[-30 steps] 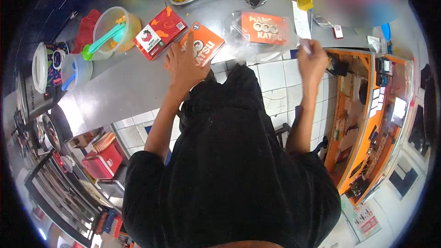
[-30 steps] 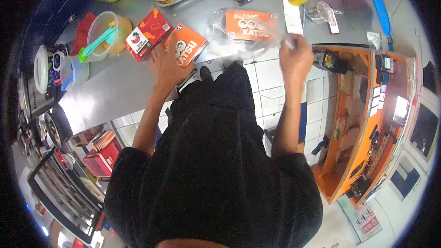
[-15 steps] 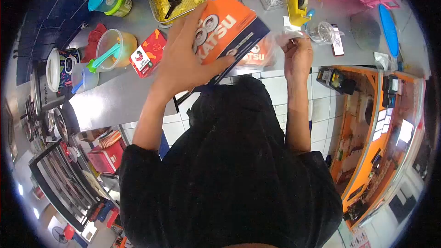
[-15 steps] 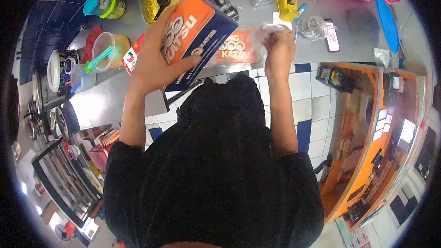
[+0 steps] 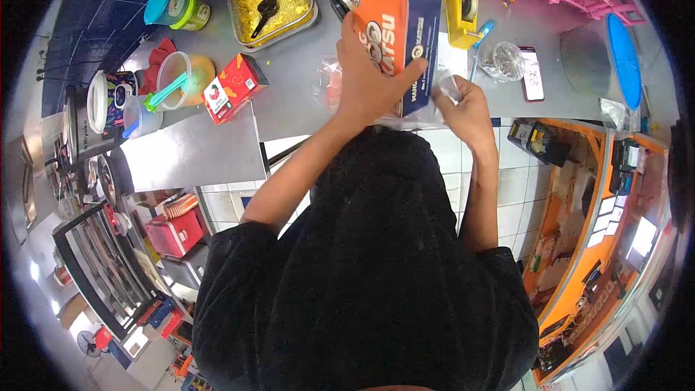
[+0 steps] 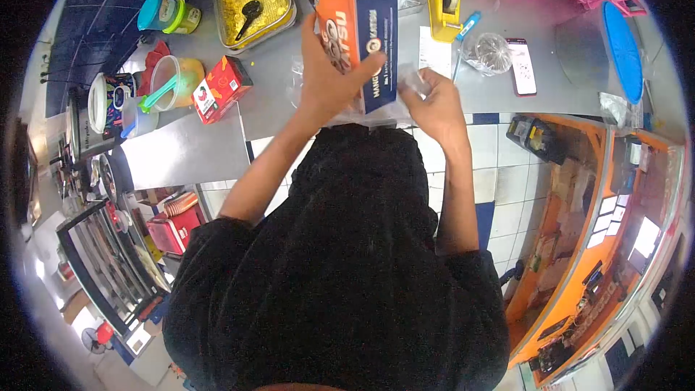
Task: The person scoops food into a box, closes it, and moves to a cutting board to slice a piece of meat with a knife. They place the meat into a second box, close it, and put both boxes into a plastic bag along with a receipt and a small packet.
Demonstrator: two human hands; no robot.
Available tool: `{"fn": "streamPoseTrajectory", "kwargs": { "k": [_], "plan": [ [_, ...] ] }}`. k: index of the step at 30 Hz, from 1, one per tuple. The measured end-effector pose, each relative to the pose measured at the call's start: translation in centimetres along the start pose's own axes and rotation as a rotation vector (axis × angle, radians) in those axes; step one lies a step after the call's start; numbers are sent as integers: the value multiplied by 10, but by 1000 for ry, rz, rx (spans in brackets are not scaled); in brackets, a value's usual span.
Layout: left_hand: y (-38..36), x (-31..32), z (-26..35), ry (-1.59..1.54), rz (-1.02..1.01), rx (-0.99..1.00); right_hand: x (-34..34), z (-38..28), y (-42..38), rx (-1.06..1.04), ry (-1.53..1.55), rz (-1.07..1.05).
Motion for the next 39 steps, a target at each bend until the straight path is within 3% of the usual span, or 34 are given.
{"fn": "streamPoseTrajectory", "kwargs": {
  "k": [2, 3, 7, 10, 14, 18, 24, 27, 33, 36, 39],
  "plan": [
    [-4, 3, 14, 372, 52, 217, -13, 2, 7, 84, -27, 111],
    [-6, 3, 15, 413, 60, 265, -17, 5, 14, 81, 37, 130],
    [-16, -1, 13, 504, -113, 339, -17, 18, 39, 155, 513, 182],
    [-22, -9, 10, 591, -254, 394, -2, 20, 57, 193, 824, 100],
    [-21, -22, 11, 645, -399, 365, 12, 20, 59, 387, 810, 34],
    [-26, -25, 14, 721, -545, 367, 16, 1, 67, 186, 706, -24],
    [-30, -19, 25, 901, -604, 307, 29, -29, 62, -74, 414, 41],
    [-31, -14, 26, 777, -766, 394, 27, -27, 73, -71, 454, 26],
    [-32, 3, 1, 942, -980, 185, 53, -71, 23, -321, 181, -149],
    [-37, 14, -1, 661, -861, 520, 60, -88, -2, -409, 258, -197],
    [-34, 17, -13, 696, -947, 421, 48, -95, -11, -391, 326, -186]
  ]
}}
Point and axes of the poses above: each hand's wrist, its own y-axis towards the middle knuckle, its own x-axis out of the palm, z = x × y, the point moved 8 cm from there along y, towards the middle knuckle, and after that the axes turned 12 degrees about x, right-handed, at the moved point
